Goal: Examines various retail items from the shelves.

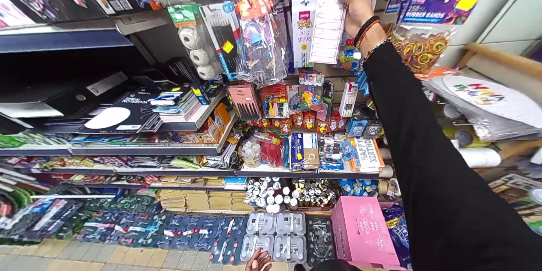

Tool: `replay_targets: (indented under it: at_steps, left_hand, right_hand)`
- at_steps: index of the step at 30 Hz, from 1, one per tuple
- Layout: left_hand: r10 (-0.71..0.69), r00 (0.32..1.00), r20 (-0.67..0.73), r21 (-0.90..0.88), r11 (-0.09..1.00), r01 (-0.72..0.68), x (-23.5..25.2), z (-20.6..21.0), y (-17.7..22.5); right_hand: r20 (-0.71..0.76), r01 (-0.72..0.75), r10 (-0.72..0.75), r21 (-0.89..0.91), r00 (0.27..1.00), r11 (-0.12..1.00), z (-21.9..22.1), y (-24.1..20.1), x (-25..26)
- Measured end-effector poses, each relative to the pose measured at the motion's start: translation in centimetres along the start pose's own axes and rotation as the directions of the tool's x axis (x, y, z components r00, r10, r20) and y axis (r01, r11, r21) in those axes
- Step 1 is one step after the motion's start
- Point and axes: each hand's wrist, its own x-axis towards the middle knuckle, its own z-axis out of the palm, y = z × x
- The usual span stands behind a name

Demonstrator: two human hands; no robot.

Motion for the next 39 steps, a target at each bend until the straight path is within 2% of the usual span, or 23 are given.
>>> replay_targets:
  at_steps: [4, 9, 12, 15, 20, 22, 26, 30, 32, 35, 39]
  left_hand:
    - [0.005, 1.000, -0.015, 0.002, 1.000, -0.005, 0.4, 0.0, 0.0]
    - [0.026, 1.000, -0.006, -0.025, 0.999, -0.026, 0.8, 0.1, -0.4]
    - [0.019, 1.000, 0.000, -0.025, 0.999, -0.019, 1.1, 0.5, 0.0]
    - [0.025, 1.000, 0.009, -0.025, 0.999, -0.025, 1.5, 0.6, -0.3]
    - [-0.017, 0.997, 0.074, -0.012, 1.000, 0.018, 2.5, 1.8, -0.4]
    - [-0.027, 0.990, 0.138, -0.012, 0.999, 0.029, 3.5, 3.5, -0.2]
    - [-0.064, 0.916, 0.397, -0.015, 0.997, 0.076, 6.2, 8.0, 1.2]
    - [-0.009, 0.733, 0.680, -0.093, 0.991, 0.098, 7.1, 14.1, 4.5]
    - [0.023, 0.676, 0.736, -0.179, 0.970, 0.162, 6.9, 16.8, 5.8]
    - [0.035, 0.670, 0.742, -0.278, 0.925, 0.260, 5.8, 19.4, 7.1]
    - [0.036, 0.679, 0.733, -0.284, 0.924, 0.257, 4.9, 20.4, 7.6]
  right_hand:
    - [-0.051, -0.026, 0.029, 0.068, 0.998, 0.997, 1.1, -1.6, -1.1]
    - [0.004, -0.027, 0.026, 0.190, 1.000, 0.981, 2.5, -5.3, -2.4]
    - [0.119, -0.098, 0.070, 0.242, 0.990, 0.965, 3.2, -5.8, -4.6]
    - [0.205, -0.102, 0.065, 0.174, 0.977, 0.980, 3.3, -3.7, -10.0]
    - [0.181, 0.093, -0.105, 0.074, 0.978, 0.993, 0.2, 0.2, -21.9]
    - [0.172, 0.081, -0.088, 0.046, 0.981, 0.996, -1.6, 1.0, -26.5]
    - [0.184, -0.109, 0.102, 0.024, 0.978, 0.994, -4.3, 1.6, -36.3]
    - [0.188, -0.284, 0.265, 0.083, 0.946, 0.955, -6.1, 2.7, -40.7]
    - [0.187, -0.354, 0.328, 0.123, 0.926, 0.927, -7.0, 3.8, -41.7]
    - [0.170, -0.416, 0.388, 0.176, 0.906, 0.892, -8.4, 5.2, -43.3]
    - [0.153, -0.430, 0.405, 0.214, 0.902, 0.877, -9.8, 5.9, -44.1]
